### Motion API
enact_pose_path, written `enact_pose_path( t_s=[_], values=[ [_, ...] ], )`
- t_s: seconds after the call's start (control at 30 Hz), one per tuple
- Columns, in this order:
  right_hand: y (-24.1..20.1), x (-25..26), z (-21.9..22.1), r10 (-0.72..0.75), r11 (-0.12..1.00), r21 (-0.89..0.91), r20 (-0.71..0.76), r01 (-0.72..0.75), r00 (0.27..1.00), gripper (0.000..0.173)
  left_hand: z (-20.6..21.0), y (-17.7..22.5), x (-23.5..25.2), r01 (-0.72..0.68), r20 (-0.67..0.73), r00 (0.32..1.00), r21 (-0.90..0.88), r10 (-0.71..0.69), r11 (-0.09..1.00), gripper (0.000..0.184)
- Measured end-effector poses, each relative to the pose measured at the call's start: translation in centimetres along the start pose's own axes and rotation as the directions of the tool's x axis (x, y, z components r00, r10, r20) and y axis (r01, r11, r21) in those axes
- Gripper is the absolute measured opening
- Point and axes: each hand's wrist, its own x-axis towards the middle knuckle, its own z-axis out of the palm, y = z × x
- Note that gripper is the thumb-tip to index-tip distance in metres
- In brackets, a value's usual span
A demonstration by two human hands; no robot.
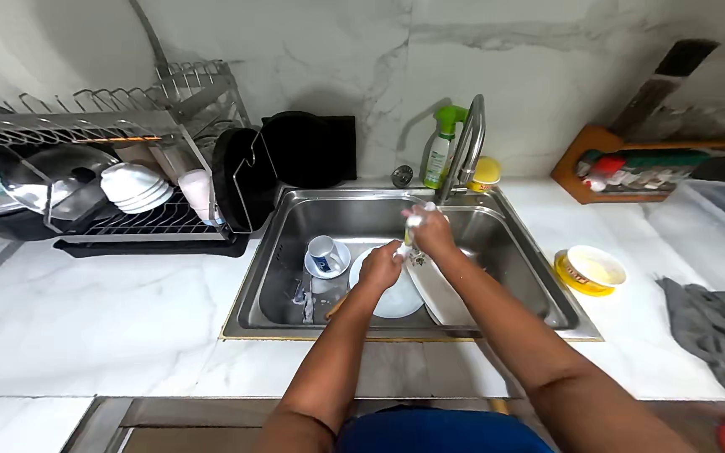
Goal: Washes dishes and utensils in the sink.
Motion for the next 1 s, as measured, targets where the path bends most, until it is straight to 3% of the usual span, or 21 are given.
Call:
enact_pose_path(
  t_s=[0.07,0.13,0.17,0.2,0.27,0.33,0.37,0.43,0.5,0.57,0.63,0.7,0.77,0.8,0.9,1.0],
  values=[
    [0.1,0.0,-0.1,-0.125,0.99,-0.056,0.049,0.127,0.991,0.036,-0.4,0.3,-0.4,-0.011,-0.013,1.0,0.042,0.011,0.999,0.038],
    [1.7,1.5,-0.5,-0.025,0.976,0.219,0.032,0.017,0.999,0.029,-0.5,1.4,-0.9,-0.036,-0.02,0.999,0.116,0.039,0.993,0.039],
    [2.5,2.3,-0.7,0.064,0.916,0.394,0.031,-0.072,0.997,0.029,-0.5,1.9,-1.0,-0.047,-0.035,0.998,0.149,0.053,0.988,0.039],
    [3.3,2.9,-0.6,0.149,0.813,0.565,0.034,-0.142,0.988,0.031,-0.6,2.1,-1.3,-0.053,-0.055,0.996,0.178,0.063,0.983,0.039],
    [2.9,2.6,-0.4,0.307,0.428,0.884,0.053,-0.187,0.95,0.022,-0.4,2.1,-1.6,-0.047,-0.115,0.991,0.201,0.071,0.979,0.039],
    [1.3,1.1,-0.5,0.344,-0.052,0.987,0.16,-0.151,0.925,0.026,-0.3,2.1,-1.7,-0.014,-0.159,0.986,0.171,0.042,0.985,0.039],
    [0.6,0.5,-0.3,0.322,-0.208,0.968,0.206,-0.144,0.924,0.036,-0.3,2.0,-1.7,0.007,-0.164,0.986,0.152,0.019,0.988,0.04],
    [-0.4,0.0,0.5,0.229,-0.39,0.91,0.241,-0.138,0.943,0.049,-0.3,1.7,-1.4,0.031,-0.174,0.985,0.095,-0.014,0.995,0.042],
    [-2.1,-0.4,1.0,0.238,-0.485,0.867,0.255,-0.112,0.937,0.045,0.1,1.1,-1.0,0.027,-0.216,0.976,-0.013,-0.029,1.0,0.046],
    [-3.5,-0.9,1.7,0.311,-0.452,0.887,0.261,-0.1,0.914,0.039,0.5,0.3,-0.6,0.004,-0.282,0.958,-0.147,-0.046,0.989,0.047],
    [-4.8,-1.3,3.3,0.384,-0.267,0.96,0.186,-0.084,0.904,0.031,0.6,-0.4,-0.1,-0.036,-0.366,0.928,-0.263,-0.065,0.964,0.045],
    [-4.9,-1.5,5.9,0.336,0.07,0.997,-0.01,-0.015,0.942,0.025,0.4,-0.5,0.3,-0.065,-0.414,0.905,-0.352,-0.093,0.934,0.043],
    [-4.0,-1.6,8.1,0.221,0.416,0.906,-0.18,0.074,0.959,0.028,0.1,-0.3,0.1,-0.035,-0.372,0.919,-0.401,-0.128,0.915,0.047],
    [-3.8,-1.7,8.7,0.183,0.5,0.861,-0.217,0.099,0.959,0.028,0.0,-0.2,0.0,-0.029,-0.357,0.923,-0.442,-0.146,0.896,0.048],
    [-4.3,-2.5,8.7,0.104,0.512,0.854,-0.167,0.092,0.98,0.038,-0.1,-0.5,0.3,-0.113,-0.384,0.906,-0.628,-0.18,0.77,0.044],
    [-5.3,-2.5,7.7,0.078,0.616,0.788,-0.079,0.014,0.994,0.047,0.2,-1.1,0.8,-0.217,-0.408,0.895,-0.754,-0.182,0.62,0.031]
  ],
)
